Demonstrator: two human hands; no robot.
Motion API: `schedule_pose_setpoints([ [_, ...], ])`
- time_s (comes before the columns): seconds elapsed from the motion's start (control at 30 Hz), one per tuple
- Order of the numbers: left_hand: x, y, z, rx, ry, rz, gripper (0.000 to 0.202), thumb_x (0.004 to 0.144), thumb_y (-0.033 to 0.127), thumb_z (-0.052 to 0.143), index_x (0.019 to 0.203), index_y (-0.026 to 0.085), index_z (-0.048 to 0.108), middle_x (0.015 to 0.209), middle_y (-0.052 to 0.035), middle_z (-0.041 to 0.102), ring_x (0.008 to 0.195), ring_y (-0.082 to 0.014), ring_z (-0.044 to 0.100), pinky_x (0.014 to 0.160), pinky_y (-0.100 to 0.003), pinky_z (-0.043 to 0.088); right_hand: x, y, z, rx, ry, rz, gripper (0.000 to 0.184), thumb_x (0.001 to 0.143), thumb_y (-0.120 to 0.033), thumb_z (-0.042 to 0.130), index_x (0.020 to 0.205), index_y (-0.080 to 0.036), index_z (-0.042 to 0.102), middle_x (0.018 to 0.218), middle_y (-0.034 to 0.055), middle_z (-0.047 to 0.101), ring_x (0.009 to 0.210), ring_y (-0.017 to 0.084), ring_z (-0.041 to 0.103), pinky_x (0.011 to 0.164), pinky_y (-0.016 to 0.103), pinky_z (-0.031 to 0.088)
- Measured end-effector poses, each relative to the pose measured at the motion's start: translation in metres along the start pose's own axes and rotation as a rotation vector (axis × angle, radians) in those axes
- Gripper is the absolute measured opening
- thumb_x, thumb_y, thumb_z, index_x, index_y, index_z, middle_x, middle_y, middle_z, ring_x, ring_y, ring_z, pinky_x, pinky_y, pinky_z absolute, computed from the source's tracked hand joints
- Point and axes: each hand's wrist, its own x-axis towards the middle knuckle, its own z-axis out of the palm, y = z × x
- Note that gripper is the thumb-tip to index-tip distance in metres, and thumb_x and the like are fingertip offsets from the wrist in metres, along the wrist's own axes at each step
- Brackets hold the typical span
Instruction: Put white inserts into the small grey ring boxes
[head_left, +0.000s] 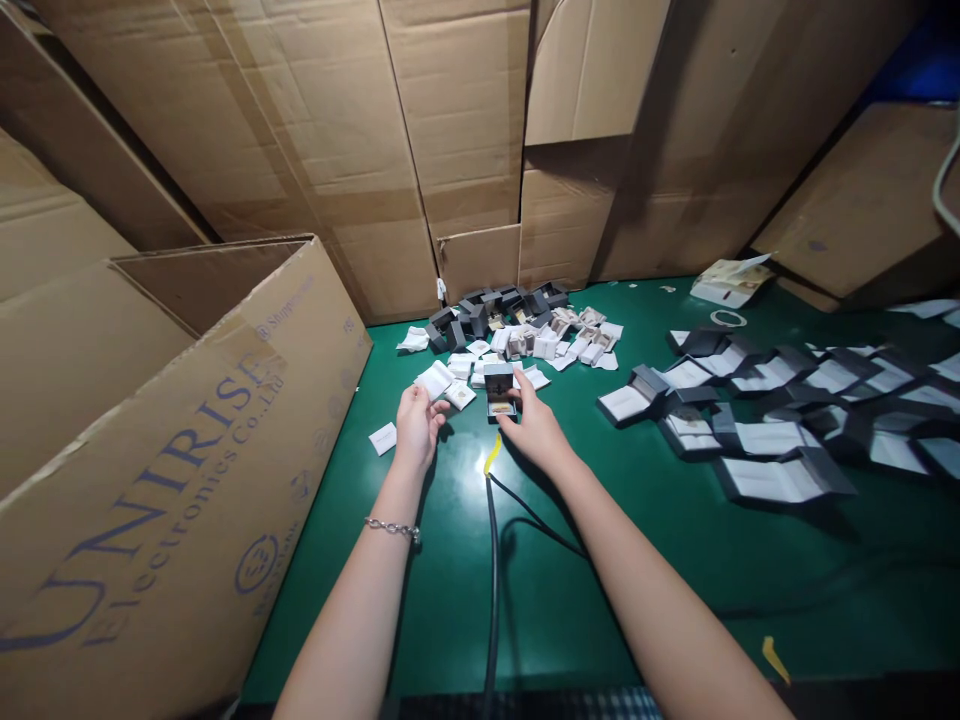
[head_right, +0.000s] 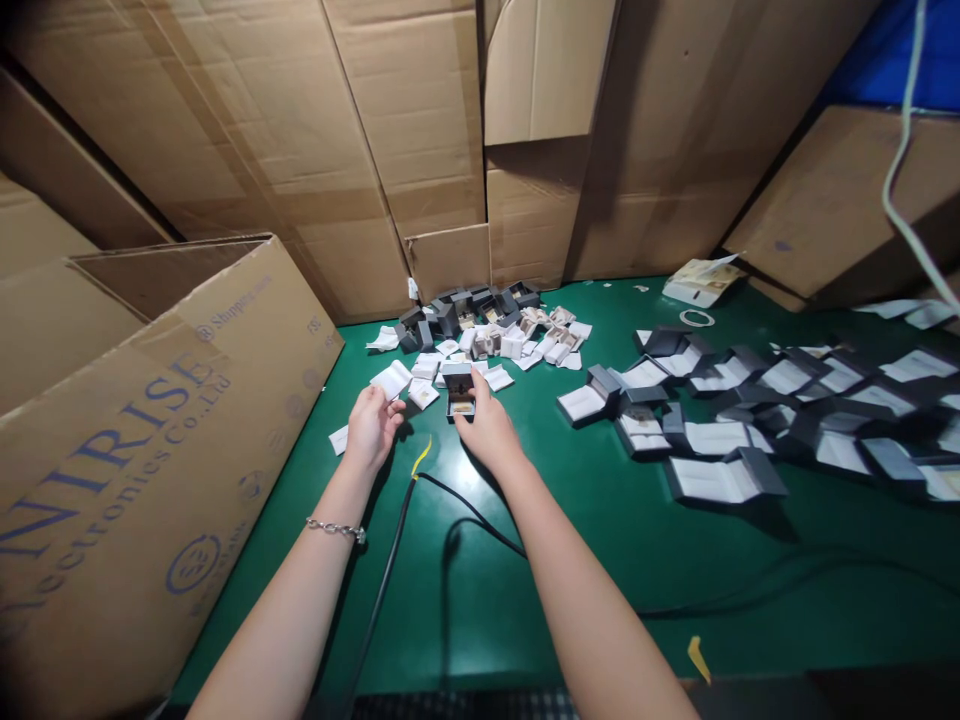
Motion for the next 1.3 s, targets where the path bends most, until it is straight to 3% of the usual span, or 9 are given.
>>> schedule_pose_setpoints([
  [0.1, -0.005, 0.004, 0.002, -0.059, -0.081, -0.048, 0.019, 0.08, 0.033, 0.053, 0.083, 0.019, 0.041, 0.076, 0.0018, 0.054, 0.057, -0.0047, 0.055, 0.043, -0.013, 0.033, 0.001, -0.003, -0.001, 0.018, 0.116, -0.042, 0.062, 0.072, -0.025, 0.055, 0.132, -0.019, 0.039, 0.11, 0.0105, 0.061, 0.098, 0.021, 0.057, 0.086, 0.036, 0.044],
  [0.2, -0.009, 0.003, 0.006, 0.001, -0.165, -0.067, 0.029, 0.075, 0.038, 0.06, 0.08, 0.019, 0.039, 0.076, 0.0018, 0.056, 0.058, -0.0062, 0.058, 0.041, -0.013, 0.032, 0.001, -0.011, -0.005, 0.112, 0.229, -0.017, 0.046, 0.075, -0.034, 0.053, 0.117, -0.016, 0.054, 0.097, 0.0092, 0.063, 0.081, 0.018, 0.056, 0.077, 0.032, 0.045],
  [0.33, -0.016, -0.002, 0.013, 0.032, -0.293, -0.109, 0.043, 0.065, 0.044, 0.069, 0.079, 0.019, 0.038, 0.078, 0.0019, 0.058, 0.055, -0.0087, 0.061, 0.039, -0.014, 0.031, 0.002, -0.021, -0.007, 0.397, 0.105, 0.095, 0.036, 0.071, -0.047, 0.055, 0.088, -0.017, 0.067, 0.083, 0.0045, 0.064, 0.067, 0.014, 0.054, 0.064, 0.027, 0.044],
  [0.43, -0.022, -0.003, 0.018, 0.015, -0.362, -0.168, 0.044, 0.062, 0.045, 0.071, 0.078, 0.018, 0.04, 0.077, 0.0016, 0.059, 0.053, -0.0094, 0.062, 0.039, -0.014, 0.031, 0.002, -0.023, -0.007, 0.564, -0.003, 0.202, 0.031, 0.064, -0.045, 0.063, 0.078, -0.018, 0.067, 0.068, -0.0002, 0.062, 0.054, 0.01, 0.048, 0.051, 0.023, 0.039],
  [0.63, -0.026, -0.003, 0.02, 0.006, -0.333, -0.204, 0.038, 0.06, 0.039, 0.073, 0.076, 0.016, 0.047, 0.061, 0.0051, 0.051, 0.049, -0.0047, 0.053, 0.04, -0.013, 0.03, 0.003, -0.021, -0.009, 0.808, -0.078, 0.339, 0.026, 0.056, -0.04, 0.069, 0.061, -0.017, 0.057, 0.042, -0.0074, 0.046, 0.038, 0.005, 0.035, 0.038, 0.019, 0.024],
  [0.77, -0.024, -0.007, 0.017, -0.006, -0.294, -0.196, 0.033, 0.061, 0.035, 0.073, 0.078, 0.016, 0.052, 0.06, 0.0061, 0.049, 0.049, -0.0025, 0.048, 0.04, -0.013, 0.029, 0.003, -0.019, -0.008, 0.84, -0.08, 0.368, 0.027, 0.055, -0.039, 0.07, 0.059, -0.016, 0.056, 0.042, -0.0071, 0.047, 0.037, 0.005, 0.037, 0.038, 0.019, 0.024],
  [0.93, -0.022, -0.009, 0.016, 0.053, -0.326, -0.175, 0.038, 0.062, 0.031, 0.072, 0.094, 0.013, 0.061, 0.069, 0.002, 0.053, 0.051, -0.0019, 0.045, 0.04, -0.012, 0.027, 0.003, -0.019, -0.008, 0.864, -0.063, 0.405, 0.026, 0.054, -0.037, 0.07, 0.064, -0.016, 0.058, 0.047, -0.0065, 0.051, 0.042, 0.006, 0.044, 0.04, 0.018, 0.029],
  [1.1, -0.023, -0.012, 0.018, 0.127, -0.321, -0.151, 0.027, 0.06, 0.032, 0.073, 0.075, 0.012, 0.061, 0.057, 0.0033, 0.05, 0.045, -0.0026, 0.041, 0.039, -0.015, 0.027, 0.005, -0.019, -0.011, 0.893, -0.039, 0.422, 0.025, 0.054, -0.035, 0.069, 0.068, -0.017, 0.06, 0.055, -0.0058, 0.055, 0.044, 0.006, 0.046, 0.039, 0.018, 0.03],
  [1.3, -0.022, -0.017, 0.019, 0.113, -0.302, -0.104, 0.025, 0.063, 0.031, 0.072, 0.071, 0.013, 0.058, 0.053, 0.0055, 0.047, 0.043, -0.0016, 0.039, 0.041, -0.014, 0.028, 0.003, -0.019, -0.01, 0.877, -0.155, 0.404, 0.028, 0.055, -0.036, 0.07, 0.072, -0.015, 0.064, 0.058, -0.0043, 0.056, 0.045, 0.005, 0.045, 0.039, 0.017, 0.029],
])
